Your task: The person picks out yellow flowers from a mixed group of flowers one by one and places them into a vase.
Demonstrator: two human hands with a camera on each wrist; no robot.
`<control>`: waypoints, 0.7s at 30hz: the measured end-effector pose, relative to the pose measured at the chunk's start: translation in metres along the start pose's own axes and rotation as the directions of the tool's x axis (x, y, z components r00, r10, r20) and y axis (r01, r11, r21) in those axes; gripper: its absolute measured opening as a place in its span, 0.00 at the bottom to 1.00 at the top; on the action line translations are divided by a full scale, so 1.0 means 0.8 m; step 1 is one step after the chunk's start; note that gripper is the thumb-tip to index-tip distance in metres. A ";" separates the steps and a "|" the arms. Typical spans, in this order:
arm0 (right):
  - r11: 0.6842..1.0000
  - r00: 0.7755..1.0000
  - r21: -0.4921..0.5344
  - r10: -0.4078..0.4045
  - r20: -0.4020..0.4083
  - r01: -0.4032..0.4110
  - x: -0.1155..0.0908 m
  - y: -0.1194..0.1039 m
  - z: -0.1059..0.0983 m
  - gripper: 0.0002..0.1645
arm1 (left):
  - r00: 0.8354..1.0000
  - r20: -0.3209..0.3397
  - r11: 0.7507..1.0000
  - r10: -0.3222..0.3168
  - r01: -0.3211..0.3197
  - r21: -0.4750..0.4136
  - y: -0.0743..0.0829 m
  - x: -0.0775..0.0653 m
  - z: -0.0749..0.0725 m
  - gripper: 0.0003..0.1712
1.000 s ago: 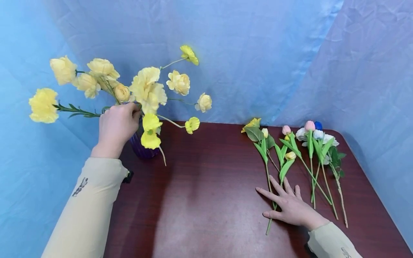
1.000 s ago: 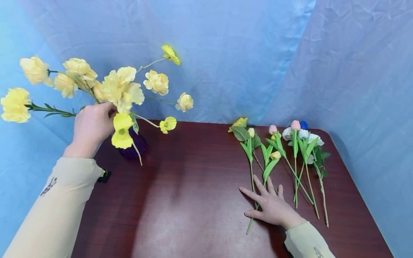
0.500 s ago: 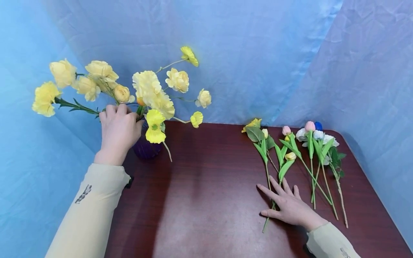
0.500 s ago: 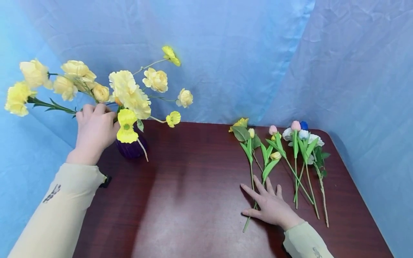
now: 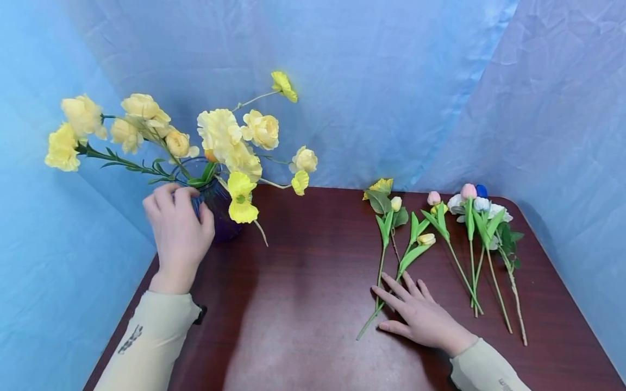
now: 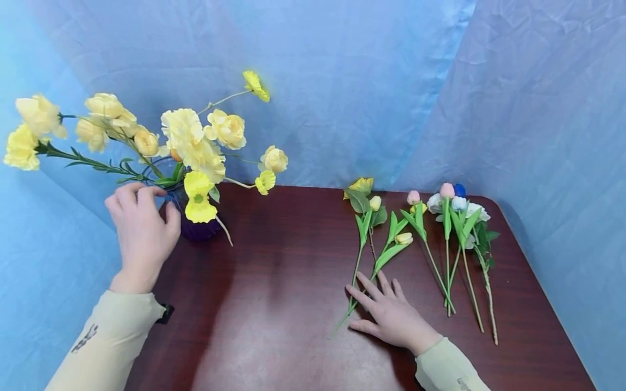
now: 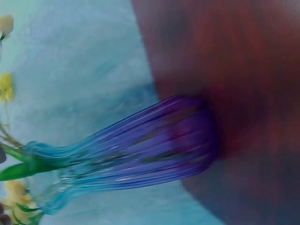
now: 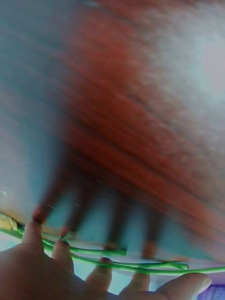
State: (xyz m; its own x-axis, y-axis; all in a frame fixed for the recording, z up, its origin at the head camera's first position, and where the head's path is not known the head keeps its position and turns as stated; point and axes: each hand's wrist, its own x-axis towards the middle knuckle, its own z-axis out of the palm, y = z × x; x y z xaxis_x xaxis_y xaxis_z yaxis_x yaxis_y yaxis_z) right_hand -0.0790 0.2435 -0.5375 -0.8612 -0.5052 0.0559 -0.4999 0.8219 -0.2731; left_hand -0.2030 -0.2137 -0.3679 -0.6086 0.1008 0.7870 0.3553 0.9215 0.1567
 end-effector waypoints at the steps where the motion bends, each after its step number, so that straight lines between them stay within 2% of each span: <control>1: 1.000 1.000 -0.001 -0.017 -0.006 0.017 0.001 -0.002 0.002 0.42 | 1.000 -0.018 1.000 -0.013 0.013 -0.006 -0.001 -0.006 0.000 0.09; 3: 0.999 0.998 0.002 -0.055 -0.013 0.055 0.004 -0.006 0.002 0.42 | 0.999 -0.036 0.999 -0.035 0.034 -0.023 -0.001 -0.019 0.000 0.09; 6: 0.994 0.994 0.024 -0.109 -0.005 0.109 0.008 -0.014 -0.001 0.42 | 0.999 -0.046 0.998 -0.024 0.021 -0.064 0.001 -0.041 0.005 0.09; 11: 0.976 0.978 0.069 -0.208 -0.004 0.208 0.016 -0.026 -0.012 0.41 | 0.998 -0.006 0.988 0.070 -0.070 -0.136 0.011 -0.085 0.024 0.08; 15: 0.974 0.975 0.068 -0.215 -0.059 0.218 0.018 -0.014 -0.025 0.40 | 0.986 0.072 0.975 0.147 -0.132 -0.178 0.025 -0.111 0.040 0.09; 18: 0.989 0.985 0.041 -0.136 -0.107 0.141 0.013 0.009 -0.034 0.39 | 0.961 0.183 0.965 0.205 -0.167 -0.203 0.038 -0.124 0.049 0.11; 20: 0.999 0.991 0.016 -0.046 -0.123 0.048 0.006 0.026 -0.039 0.39 | 0.929 0.274 0.956 0.248 -0.189 -0.224 0.048 -0.130 0.053 0.13; 21: 1.000 0.992 0.002 0.005 -0.128 -0.004 0.003 0.035 -0.042 0.39 | 0.908 0.318 0.950 0.273 -0.202 -0.237 0.054 -0.133 0.055 0.15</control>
State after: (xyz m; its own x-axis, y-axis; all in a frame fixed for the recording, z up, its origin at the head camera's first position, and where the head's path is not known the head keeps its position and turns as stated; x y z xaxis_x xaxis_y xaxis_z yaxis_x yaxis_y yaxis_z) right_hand -0.0979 0.2741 -0.5126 -0.8682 -0.4636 0.1770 -0.4959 0.8237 -0.2749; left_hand -0.1545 -0.1684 -0.4712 -0.6814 0.4622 0.5675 0.6291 0.7662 0.1313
